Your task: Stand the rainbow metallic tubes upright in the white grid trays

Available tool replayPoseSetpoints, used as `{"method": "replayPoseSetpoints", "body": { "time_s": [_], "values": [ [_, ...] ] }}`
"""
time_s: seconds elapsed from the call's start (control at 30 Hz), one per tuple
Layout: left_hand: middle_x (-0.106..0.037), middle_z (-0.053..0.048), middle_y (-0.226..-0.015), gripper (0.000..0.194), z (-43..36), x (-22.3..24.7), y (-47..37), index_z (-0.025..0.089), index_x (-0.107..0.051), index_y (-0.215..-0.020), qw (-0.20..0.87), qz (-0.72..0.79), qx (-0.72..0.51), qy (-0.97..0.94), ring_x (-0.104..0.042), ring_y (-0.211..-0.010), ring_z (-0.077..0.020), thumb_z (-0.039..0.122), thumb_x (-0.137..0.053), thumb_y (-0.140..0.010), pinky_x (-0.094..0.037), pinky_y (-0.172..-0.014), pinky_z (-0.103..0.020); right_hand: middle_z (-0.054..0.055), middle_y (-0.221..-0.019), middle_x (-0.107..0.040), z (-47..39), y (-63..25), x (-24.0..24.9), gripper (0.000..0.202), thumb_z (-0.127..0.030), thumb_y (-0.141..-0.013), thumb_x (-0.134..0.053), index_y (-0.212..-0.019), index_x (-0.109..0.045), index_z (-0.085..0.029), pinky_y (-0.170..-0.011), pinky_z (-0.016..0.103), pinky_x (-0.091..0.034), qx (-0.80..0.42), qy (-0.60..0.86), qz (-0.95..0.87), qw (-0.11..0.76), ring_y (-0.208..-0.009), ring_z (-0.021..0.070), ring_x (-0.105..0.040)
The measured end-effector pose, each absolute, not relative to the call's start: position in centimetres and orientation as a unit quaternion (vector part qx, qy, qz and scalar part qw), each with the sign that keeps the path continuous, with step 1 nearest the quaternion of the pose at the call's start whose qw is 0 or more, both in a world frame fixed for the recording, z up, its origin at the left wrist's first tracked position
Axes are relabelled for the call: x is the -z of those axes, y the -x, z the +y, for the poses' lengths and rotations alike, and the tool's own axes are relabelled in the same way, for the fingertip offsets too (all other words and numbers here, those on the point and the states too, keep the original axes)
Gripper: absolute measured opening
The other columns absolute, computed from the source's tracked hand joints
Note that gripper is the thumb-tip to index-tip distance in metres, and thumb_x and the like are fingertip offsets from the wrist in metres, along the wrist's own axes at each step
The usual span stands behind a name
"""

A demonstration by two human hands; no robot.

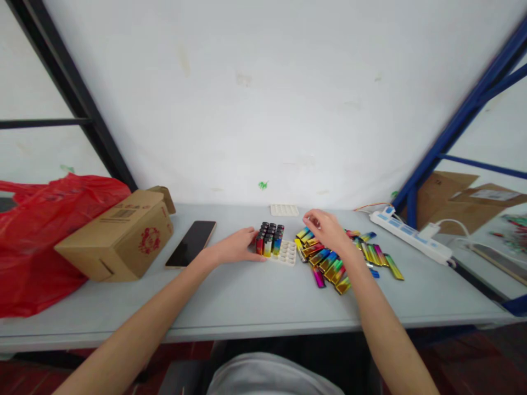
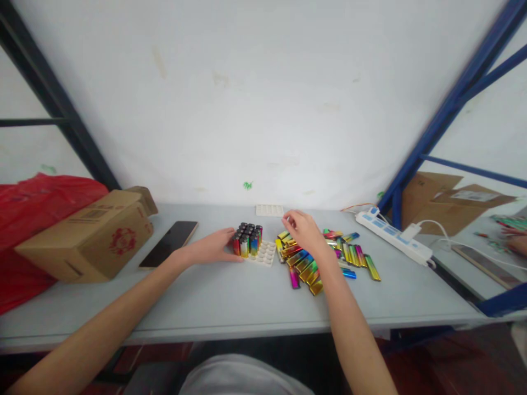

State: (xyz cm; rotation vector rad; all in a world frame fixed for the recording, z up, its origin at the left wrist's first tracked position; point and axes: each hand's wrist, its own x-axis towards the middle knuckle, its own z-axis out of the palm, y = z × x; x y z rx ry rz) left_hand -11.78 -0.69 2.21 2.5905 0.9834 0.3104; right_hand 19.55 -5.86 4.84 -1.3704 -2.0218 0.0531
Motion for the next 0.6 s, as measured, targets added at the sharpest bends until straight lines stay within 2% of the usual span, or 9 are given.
{"method": "replayPoseSetpoints", "body": {
  "time_s": [0.13,0.27,0.37,0.47,0.6],
  "values": [
    [-0.067,-0.012,-0.107,0.062,-0.7,-2.3,11.8,0.016,-0.068,-0.105,0.162,0.349,-0.091,-0.919,-0.065,-0.097,-0.0306,0.072,-0.072,-0.079,-0.053,-0.089,-0.040,0.009,-0.093,-0.075,-5.8,-22.4,-4.7,0.015,-0.029,-0.094,-0.063,-0.090,-0.073,-0.018,-0.083,0.036,-0.050,-0.103,0.554,-0.788,0.249,-0.085,0.0229,-0.067],
    [-0.067,-0.012,-0.106,0.062,-0.6,-2.1,11.9,0.016,-0.067,-0.105,0.157,0.344,-0.099,-0.921,-0.065,-0.096,-0.0306,0.072,-0.073,-0.079,-0.053,-0.090,-0.040,0.007,-0.096,-0.078,-7.0,-23.5,-5.3,0.024,-0.041,-0.091,-0.069,-0.095,-0.077,-0.019,-0.082,0.034,-0.052,-0.246,0.533,-0.778,0.226,-0.087,0.0222,-0.069],
    [-0.067,-0.012,-0.106,0.064,-0.5,-1.8,11.9,0.017,-0.067,-0.107,0.152,0.343,-0.105,-0.921,-0.065,-0.096,-0.0302,0.073,-0.073,-0.078,-0.053,-0.089,-0.039,0.006,-0.097,-0.078,-7.7,-23.6,-5.6,0.032,-0.046,-0.081,-0.080,-0.099,-0.079,-0.020,-0.081,0.033,-0.052,-0.320,0.518,-0.773,0.179,-0.088,0.0224,-0.069],
    [-0.067,-0.011,-0.104,0.065,-0.5,-1.9,11.9,0.017,-0.068,-0.106,0.154,0.346,-0.106,-0.919,-0.065,-0.095,-0.0300,0.074,-0.073,-0.076,-0.053,-0.089,-0.039,0.005,-0.097,-0.076,-7.8,-23.3,-5.6,0.035,-0.046,-0.073,-0.086,-0.099,-0.080,-0.022,-0.081,0.033,-0.052,-0.316,0.520,-0.778,0.158,-0.089,0.0236,-0.068],
    [-0.067,-0.011,-0.104,0.065,-0.5,-1.9,11.9,0.017,-0.068,-0.105,0.162,0.348,-0.110,-0.917,-0.065,-0.095,-0.0302,0.075,-0.073,-0.075,-0.053,-0.090,-0.039,0.005,-0.098,-0.076,-7.4,-22.8,-5.5,0.026,-0.045,-0.080,-0.081,-0.095,-0.082,-0.024,-0.083,0.033,-0.052,-0.271,0.534,-0.784,0.163,-0.091,0.0240,-0.068]
  ]
}}
